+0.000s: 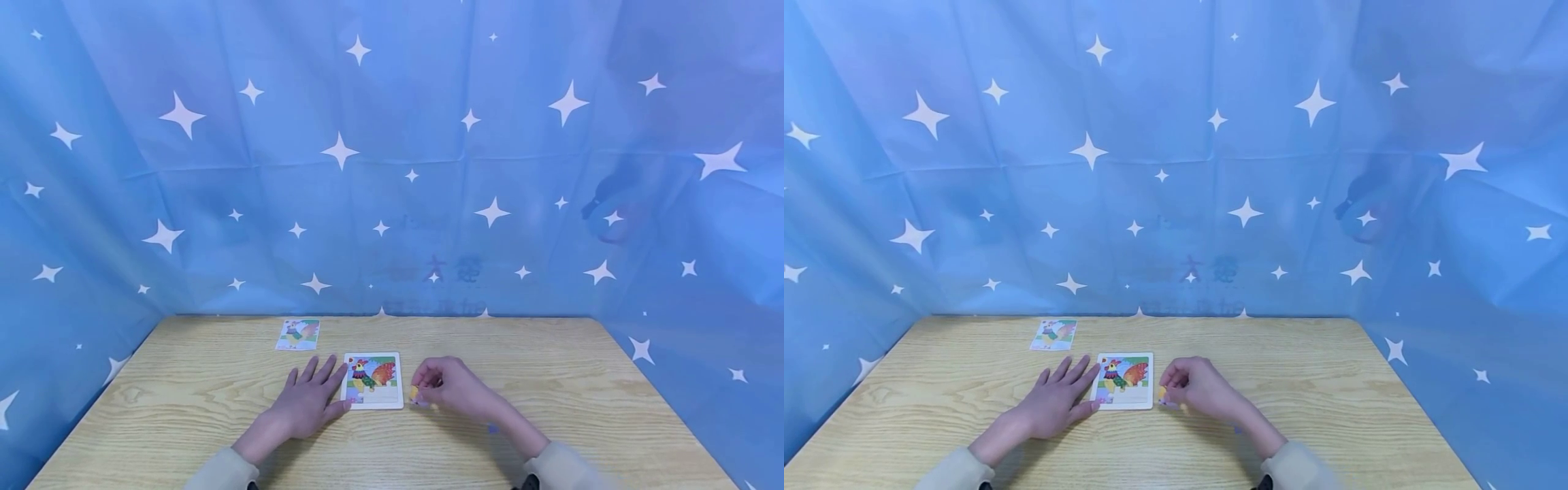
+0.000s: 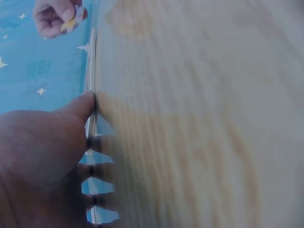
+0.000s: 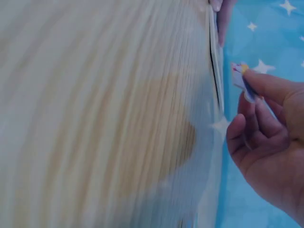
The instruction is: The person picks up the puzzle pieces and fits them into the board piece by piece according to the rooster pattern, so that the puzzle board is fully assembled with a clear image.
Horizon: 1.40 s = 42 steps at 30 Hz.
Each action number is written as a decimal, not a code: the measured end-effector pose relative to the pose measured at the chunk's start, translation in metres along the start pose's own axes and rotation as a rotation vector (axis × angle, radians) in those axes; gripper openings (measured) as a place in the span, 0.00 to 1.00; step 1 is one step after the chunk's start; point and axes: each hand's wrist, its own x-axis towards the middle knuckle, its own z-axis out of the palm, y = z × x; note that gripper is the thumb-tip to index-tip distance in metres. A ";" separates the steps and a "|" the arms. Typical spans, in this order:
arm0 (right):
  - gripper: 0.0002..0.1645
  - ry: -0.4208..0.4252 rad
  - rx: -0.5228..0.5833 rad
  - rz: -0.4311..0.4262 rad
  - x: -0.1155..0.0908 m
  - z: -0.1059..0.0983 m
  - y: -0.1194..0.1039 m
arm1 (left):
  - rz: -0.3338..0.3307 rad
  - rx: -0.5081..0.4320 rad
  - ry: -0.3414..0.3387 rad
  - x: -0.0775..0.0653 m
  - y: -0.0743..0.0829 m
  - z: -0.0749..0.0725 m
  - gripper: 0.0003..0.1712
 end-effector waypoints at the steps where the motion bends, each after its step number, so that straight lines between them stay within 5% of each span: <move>1: 0.05 0.004 0.015 -0.002 0.004 0.003 -0.001 | 0.002 0.002 -0.001 0.000 0.000 0.000 0.42; 15: 0.05 0.024 0.002 -0.071 0.047 0.045 -0.015 | -0.002 0.018 -0.014 0.000 -0.001 0.001 0.44; 42: 0.08 0.069 -0.145 -0.073 0.055 0.064 -0.021 | -0.003 0.025 0.002 0.004 -0.008 0.007 0.43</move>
